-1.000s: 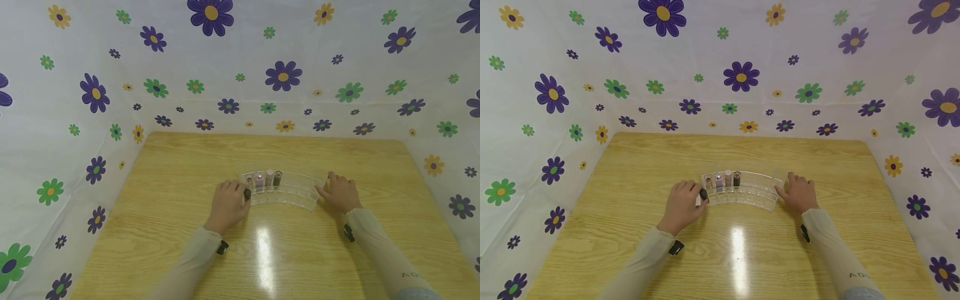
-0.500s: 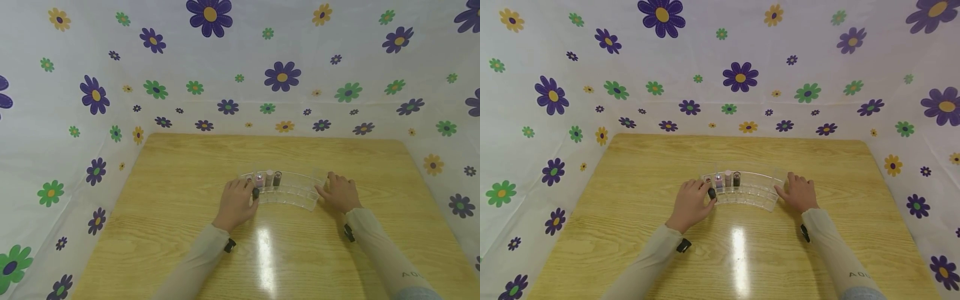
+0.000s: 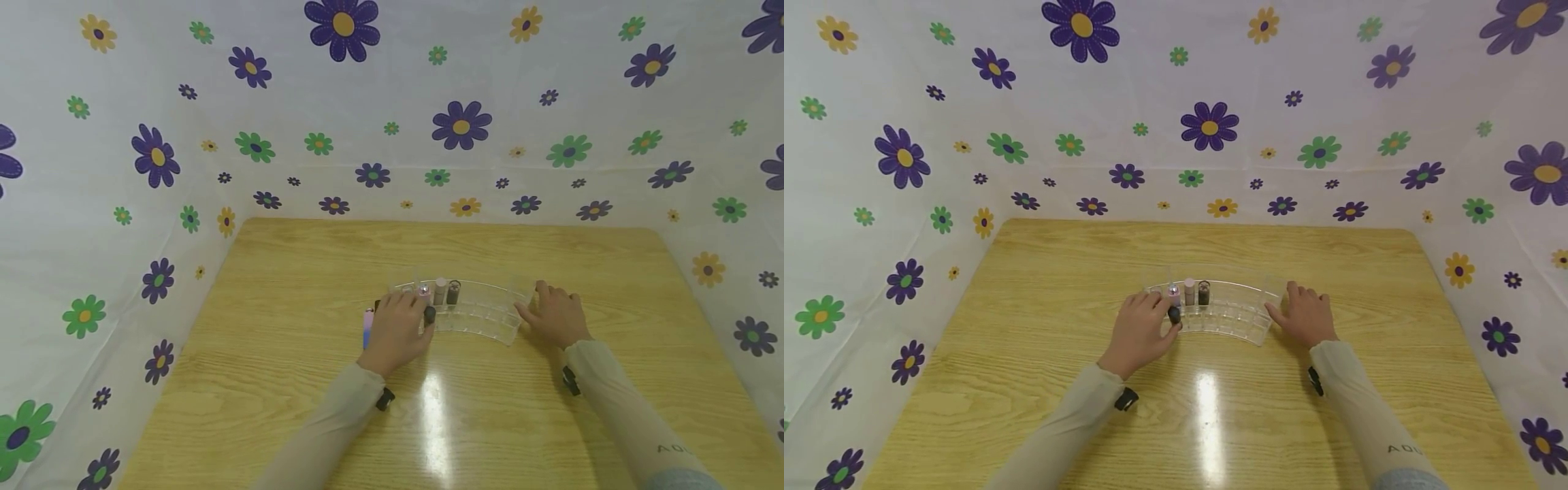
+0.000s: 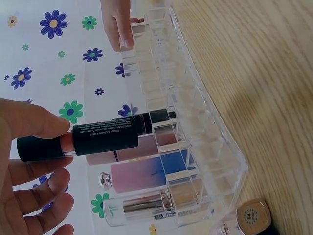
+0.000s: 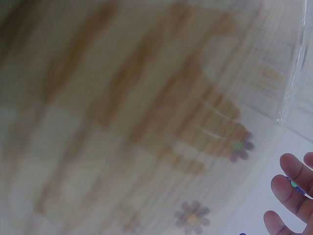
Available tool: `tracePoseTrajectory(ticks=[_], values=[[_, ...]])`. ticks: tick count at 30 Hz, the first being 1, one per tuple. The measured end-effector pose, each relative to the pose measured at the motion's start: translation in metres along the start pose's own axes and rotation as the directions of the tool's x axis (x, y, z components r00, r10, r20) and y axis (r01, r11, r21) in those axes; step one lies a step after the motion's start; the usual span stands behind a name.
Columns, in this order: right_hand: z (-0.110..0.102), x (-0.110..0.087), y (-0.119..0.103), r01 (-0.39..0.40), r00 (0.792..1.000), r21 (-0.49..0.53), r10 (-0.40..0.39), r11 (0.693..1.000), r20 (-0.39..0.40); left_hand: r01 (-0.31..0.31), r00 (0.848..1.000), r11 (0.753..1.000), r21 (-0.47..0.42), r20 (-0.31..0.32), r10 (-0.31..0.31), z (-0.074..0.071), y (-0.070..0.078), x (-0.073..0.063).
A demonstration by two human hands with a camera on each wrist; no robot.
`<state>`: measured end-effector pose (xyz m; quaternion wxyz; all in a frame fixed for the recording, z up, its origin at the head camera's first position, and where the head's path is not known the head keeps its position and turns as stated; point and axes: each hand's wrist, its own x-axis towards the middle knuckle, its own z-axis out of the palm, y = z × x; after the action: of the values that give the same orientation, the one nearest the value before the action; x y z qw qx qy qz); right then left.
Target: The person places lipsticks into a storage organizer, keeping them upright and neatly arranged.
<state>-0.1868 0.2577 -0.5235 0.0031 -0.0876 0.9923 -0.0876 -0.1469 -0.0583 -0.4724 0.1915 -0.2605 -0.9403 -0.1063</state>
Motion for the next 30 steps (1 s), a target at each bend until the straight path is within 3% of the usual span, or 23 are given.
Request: tracePoseTrajectory(ticks=[10,20,30], values=[[0.002,0.000,0.001,0.005,1.000,0.005,-0.005,1.000,-0.016,-0.028,0.999,1.000,-0.002,-0.027,0.028,0.004,0.009,0.008],[0.001,0.000,0.002,0.014,1.000,0.007,-0.013,1.000,-0.025,-0.021,0.999,1.000,0.019,0.029,0.020,0.006,0.016,0.018],[-0.001,-0.001,0.001,0.013,1.000,0.001,-0.013,1.000,-0.013,-0.017,0.999,0.999,0.036,0.042,0.015,0.006,0.022,0.025]])
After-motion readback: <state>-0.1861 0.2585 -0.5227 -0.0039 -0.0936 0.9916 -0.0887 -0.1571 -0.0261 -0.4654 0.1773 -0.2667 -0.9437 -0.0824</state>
